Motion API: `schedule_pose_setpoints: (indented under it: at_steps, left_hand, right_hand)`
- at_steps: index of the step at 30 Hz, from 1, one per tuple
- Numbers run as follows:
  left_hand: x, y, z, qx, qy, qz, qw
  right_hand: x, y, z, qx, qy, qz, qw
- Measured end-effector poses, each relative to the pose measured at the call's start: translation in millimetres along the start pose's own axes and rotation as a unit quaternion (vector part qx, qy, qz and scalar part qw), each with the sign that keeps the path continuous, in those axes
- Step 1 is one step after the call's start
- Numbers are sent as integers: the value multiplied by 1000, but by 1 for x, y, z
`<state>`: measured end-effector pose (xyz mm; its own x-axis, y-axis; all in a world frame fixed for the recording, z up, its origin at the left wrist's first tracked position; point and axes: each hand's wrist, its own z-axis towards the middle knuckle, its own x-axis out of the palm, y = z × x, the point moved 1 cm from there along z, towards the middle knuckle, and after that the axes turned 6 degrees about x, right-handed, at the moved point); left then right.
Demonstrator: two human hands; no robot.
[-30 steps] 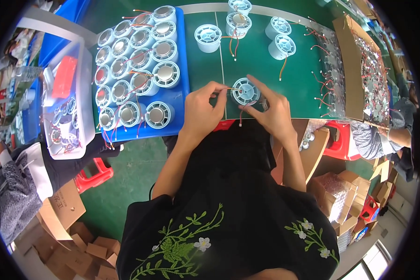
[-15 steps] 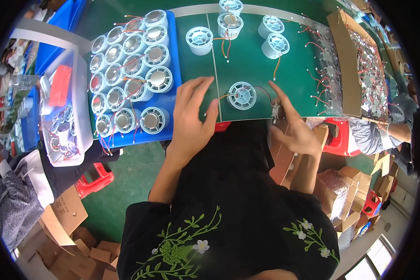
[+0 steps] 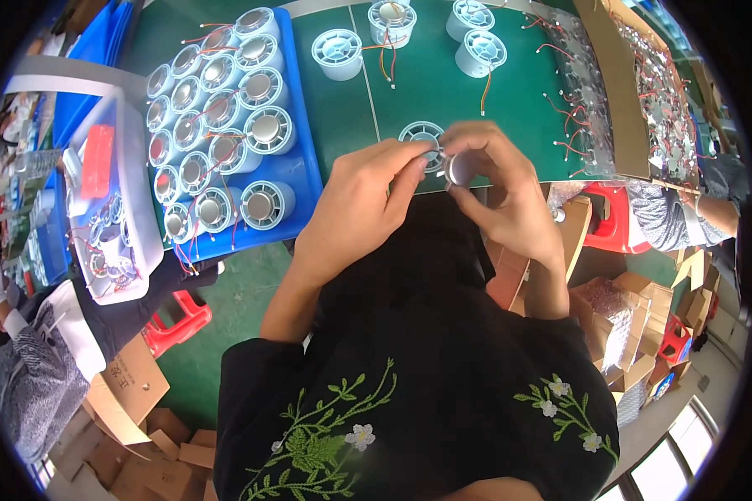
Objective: The person picks up a plastic housing and a speaker by hand, inserts the speaker into the housing, and presses it into place. The person then places the assembled unit onto a blue tray and repeats the process.
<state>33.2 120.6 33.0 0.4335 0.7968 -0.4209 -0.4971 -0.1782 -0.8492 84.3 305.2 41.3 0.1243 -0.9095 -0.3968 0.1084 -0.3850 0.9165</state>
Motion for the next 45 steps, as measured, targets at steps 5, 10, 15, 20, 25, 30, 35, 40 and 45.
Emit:
schedule_pose_setpoints:
  at_steps: [5,10,15,20,25,30,35,40,45]
  left_hand:
    - [-4,0,2,-16,2,25,1000]
    - [-3,7,6,67,0,76,995]
    - [-8,12,4,52,65,77,994]
    - [0,17,0,-27,13,27,999]
    - [12,18,-4,-7,-79,2,997]
    - [2,26,-3,-42,-84,3,996]
    - [6,33,-7,11,-125,155,980]
    - [13,48,-10,16,-156,147,977]
    - [17,56,-13,-7,-149,140,979]
  right_hand:
    - [2,-3,0,24,-86,30,996]
    - [-4,-4,-1,-81,-38,-111,990]
    - [-2,-9,5,-31,26,32,999]
    - [23,-11,6,41,-74,228,970]
    - [30,-24,6,56,-126,126,982]
    - [27,-20,15,33,-145,74,986]
    - [34,-16,17,-30,-183,-123,975]
    - [43,-25,16,-32,-192,-159,968]
    - [41,-23,18,-40,-178,-161,970]
